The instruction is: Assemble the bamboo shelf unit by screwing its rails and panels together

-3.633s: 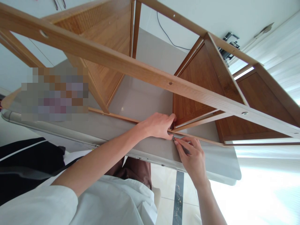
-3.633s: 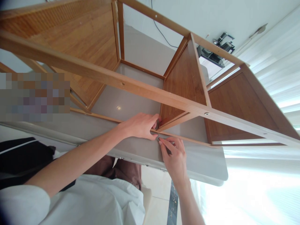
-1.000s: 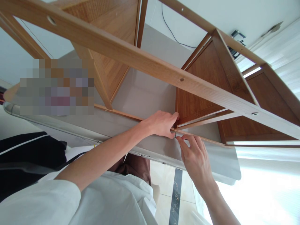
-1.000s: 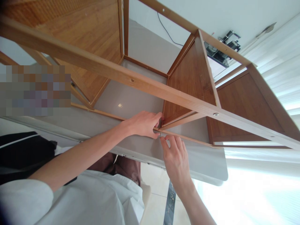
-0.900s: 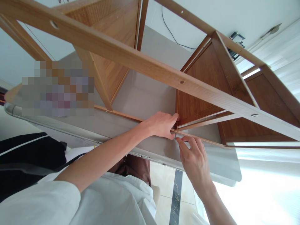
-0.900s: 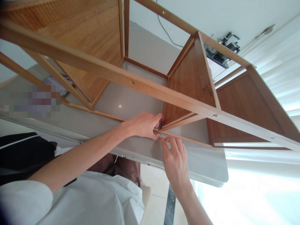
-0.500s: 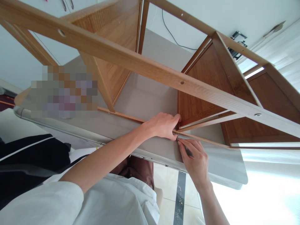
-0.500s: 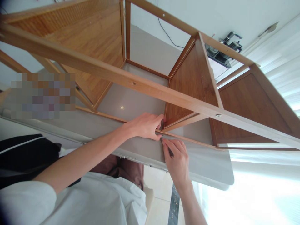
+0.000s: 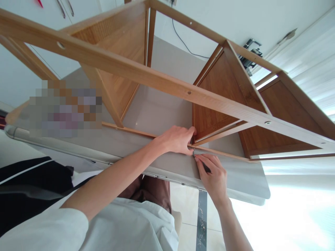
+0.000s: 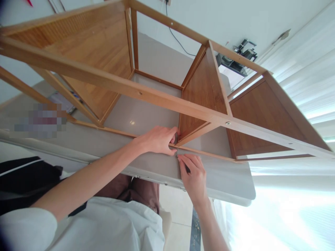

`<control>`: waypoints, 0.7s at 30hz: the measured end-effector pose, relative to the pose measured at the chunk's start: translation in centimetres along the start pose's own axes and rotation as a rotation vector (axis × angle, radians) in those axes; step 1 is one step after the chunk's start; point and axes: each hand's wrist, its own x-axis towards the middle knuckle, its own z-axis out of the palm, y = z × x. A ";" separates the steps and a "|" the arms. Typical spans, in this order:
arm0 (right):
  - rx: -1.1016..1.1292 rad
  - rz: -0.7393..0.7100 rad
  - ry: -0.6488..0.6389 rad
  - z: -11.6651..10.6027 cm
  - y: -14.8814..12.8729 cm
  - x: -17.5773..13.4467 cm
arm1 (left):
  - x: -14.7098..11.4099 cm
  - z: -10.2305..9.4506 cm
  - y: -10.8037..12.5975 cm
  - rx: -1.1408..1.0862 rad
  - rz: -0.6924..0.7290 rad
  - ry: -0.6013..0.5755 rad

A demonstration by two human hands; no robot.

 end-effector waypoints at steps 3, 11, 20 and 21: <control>-0.031 -0.013 0.017 0.0 0.1 -0.2 | 0.0 -0.1 0.0 0.017 0.003 -0.008; -0.171 -0.091 0.031 -0.1 0.1 -0.1 | 0.0 -0.2 -0.1 0.047 0.006 -0.026; -0.268 -0.143 -0.070 -0.9 -1.1 0.7 | 0.0 -0.3 0.1 0.031 -0.015 -0.033; -0.270 -0.137 -0.086 -1.0 -1.1 0.7 | 0.0 -0.3 0.1 0.027 -0.018 -0.032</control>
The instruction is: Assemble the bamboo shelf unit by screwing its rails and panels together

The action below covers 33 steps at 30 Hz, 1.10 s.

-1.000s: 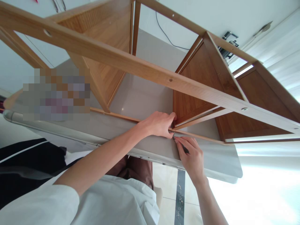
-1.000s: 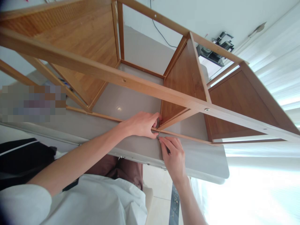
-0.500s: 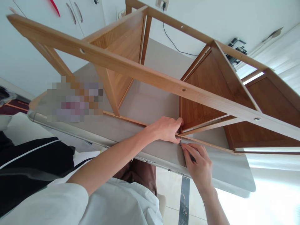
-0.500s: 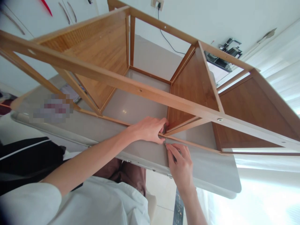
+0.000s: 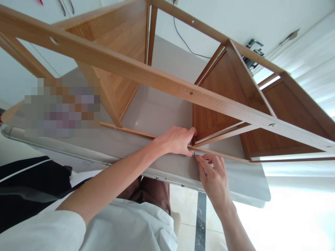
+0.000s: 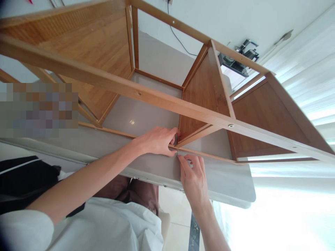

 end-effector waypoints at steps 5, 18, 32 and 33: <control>0.014 -0.006 -0.026 -0.1 0.5 0.0 | -0.1 -0.1 0.1 -0.019 0.007 0.007; 0.071 0.060 0.031 0.3 0.3 0.0 | -0.1 -0.1 0.0 0.008 0.014 0.007; 0.023 -0.015 0.030 0.6 0.5 -0.5 | -0.1 -0.2 0.2 -0.022 0.000 0.005; 0.016 -0.024 0.024 0.6 0.5 -0.7 | -0.1 -0.2 0.2 -0.019 -0.002 0.005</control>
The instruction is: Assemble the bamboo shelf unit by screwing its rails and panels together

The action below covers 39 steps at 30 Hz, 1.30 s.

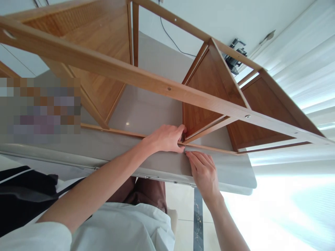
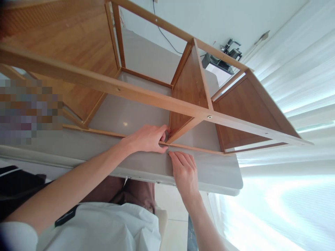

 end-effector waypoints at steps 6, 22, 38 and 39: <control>-0.046 0.009 0.025 0.3 0.2 -0.5 | 0.0 0.0 -0.1 -0.005 0.003 -0.002; -0.217 -0.033 -0.084 -0.8 -0.7 0.5 | 0.0 0.2 -0.2 -0.010 0.015 0.022; 0.101 0.116 0.033 0.5 -0.2 0.1 | 0.0 0.4 -0.3 -0.017 0.028 0.042; 0.092 0.104 0.030 0.4 -0.1 0.1 | 0.1 0.4 -0.3 -0.016 0.025 0.041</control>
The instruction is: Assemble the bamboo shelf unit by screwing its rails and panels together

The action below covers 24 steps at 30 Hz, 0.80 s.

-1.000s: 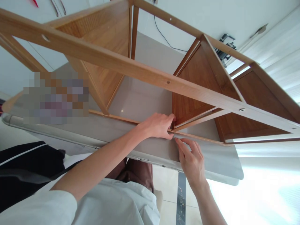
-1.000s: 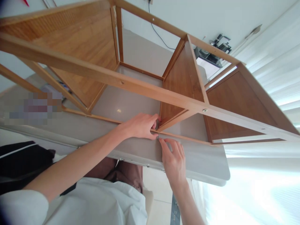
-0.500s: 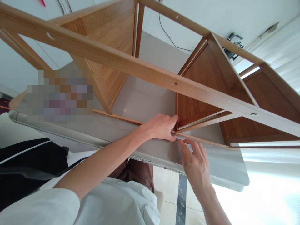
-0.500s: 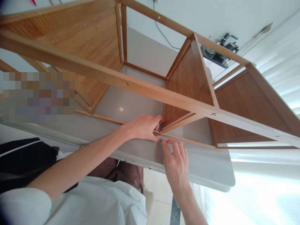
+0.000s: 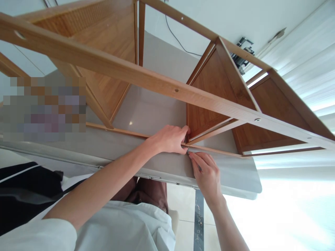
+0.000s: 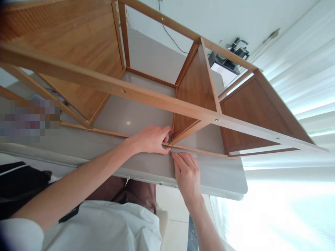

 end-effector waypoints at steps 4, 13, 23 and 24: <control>-0.020 -0.031 -0.006 -0.1 0.5 -0.3 | 0.1 0.1 -0.1 -0.001 -0.011 -0.003; -0.141 -0.077 0.017 0.1 0.4 -0.6 | 0.0 -0.1 0.1 0.000 -0.020 -0.014; -0.322 -0.167 -0.096 -1.2 -0.4 0.3 | 0.0 -0.2 0.2 0.043 -0.020 -0.022; -0.328 -0.163 -0.105 -1.2 -0.5 0.3 | 0.0 -0.1 0.1 0.039 -0.013 -0.017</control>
